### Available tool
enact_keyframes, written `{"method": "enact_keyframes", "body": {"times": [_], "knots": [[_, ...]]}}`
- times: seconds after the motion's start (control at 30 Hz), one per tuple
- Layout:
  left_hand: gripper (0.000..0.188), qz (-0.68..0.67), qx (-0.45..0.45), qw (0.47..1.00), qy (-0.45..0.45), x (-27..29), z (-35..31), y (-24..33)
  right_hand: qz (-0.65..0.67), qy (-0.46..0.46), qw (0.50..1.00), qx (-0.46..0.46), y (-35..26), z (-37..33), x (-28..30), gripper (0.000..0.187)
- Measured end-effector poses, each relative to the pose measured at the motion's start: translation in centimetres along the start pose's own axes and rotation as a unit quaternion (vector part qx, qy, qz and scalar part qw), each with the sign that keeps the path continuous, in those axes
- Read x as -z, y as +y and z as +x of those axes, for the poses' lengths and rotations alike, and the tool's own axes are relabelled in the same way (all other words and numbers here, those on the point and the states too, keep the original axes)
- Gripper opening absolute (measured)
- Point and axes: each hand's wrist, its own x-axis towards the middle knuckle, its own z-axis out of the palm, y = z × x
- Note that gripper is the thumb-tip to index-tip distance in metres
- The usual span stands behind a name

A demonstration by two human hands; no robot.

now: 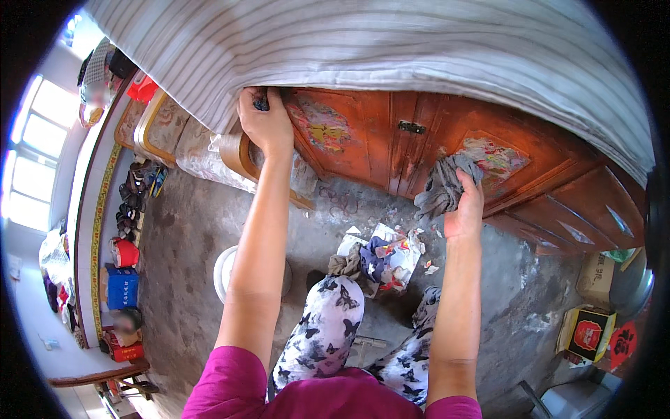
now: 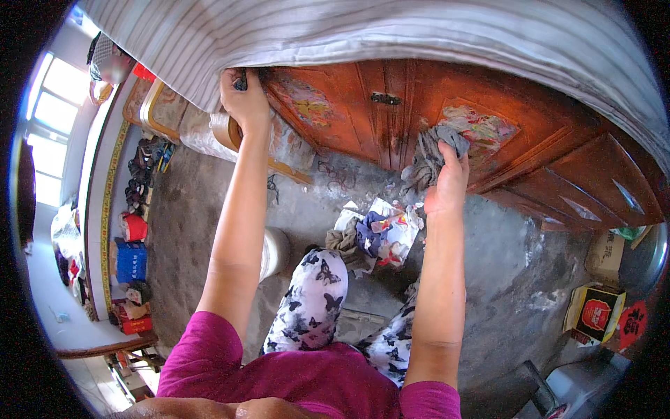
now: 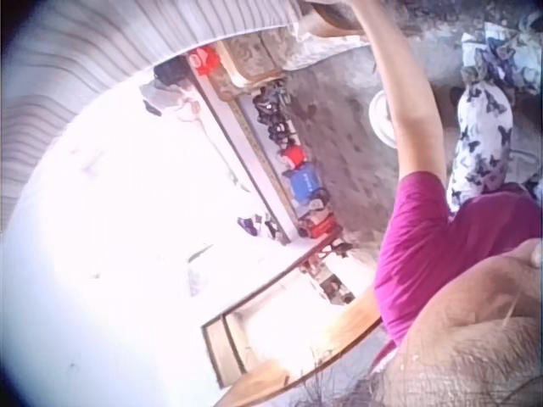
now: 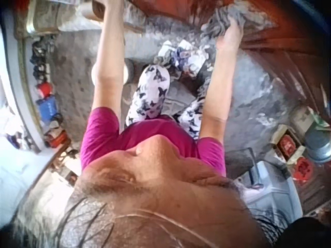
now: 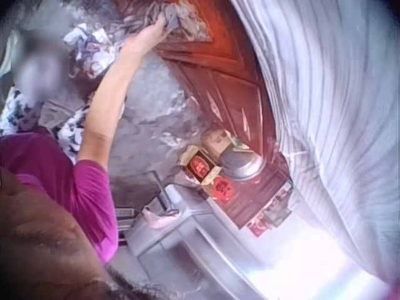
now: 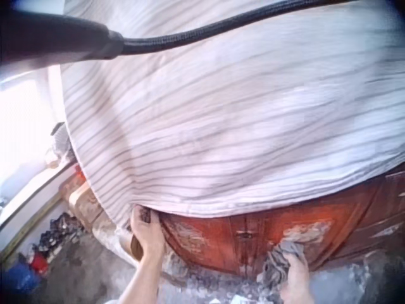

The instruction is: The person scrubs a wooden cabinet with a steel wool pad and a cloth, repeatedly dipping the pad into a bucket of water. They lift a striped sheet covering the cabinet to access the surface and continue scrubbing different areas.

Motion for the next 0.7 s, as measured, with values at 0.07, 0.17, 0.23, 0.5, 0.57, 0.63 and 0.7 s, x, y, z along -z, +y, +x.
{"method": "enact_keyframes", "body": {"times": [0.07,0.17,0.23,0.5,0.57,0.63,0.7], "knots": [[0.017,0.045,-0.049,0.998,0.004,0.0,-0.9,-0.6,-0.001,-0.005,1.0,0.0,0.2,0.1,-0.2,0.04],[0.018,0.103,-0.095,0.989,-0.043,0.5,-4.1,-2.9,0.018,-0.012,1.0,0.013,0.7,0.5,0.0,0.041],[0.017,0.125,0.005,0.982,-0.143,1.5,-4.9,-3.6,0.017,-0.003,1.0,0.013,0.5,0.3,-0.3,0.042],[0.015,0.047,-0.141,0.989,-0.018,0.4,-2.7,-2.1,0.01,0.014,0.999,0.033,0.8,0.5,0.0,0.035],[0.015,0.078,-0.116,0.988,-0.069,1.2,-3.9,-3.8,0.015,0.008,0.999,0.042,1.0,0.5,-0.2,0.035],[0.016,0.125,-0.092,0.978,-0.142,2.1,-4.5,-4.4,0.009,0.022,0.999,0.042,0.8,0.3,-0.5,0.034],[0.015,0.118,-0.13,0.974,-0.145,2.4,-3.7,-4.3,0.007,0.025,0.999,0.041,0.7,0.4,-0.6,0.033]]}}
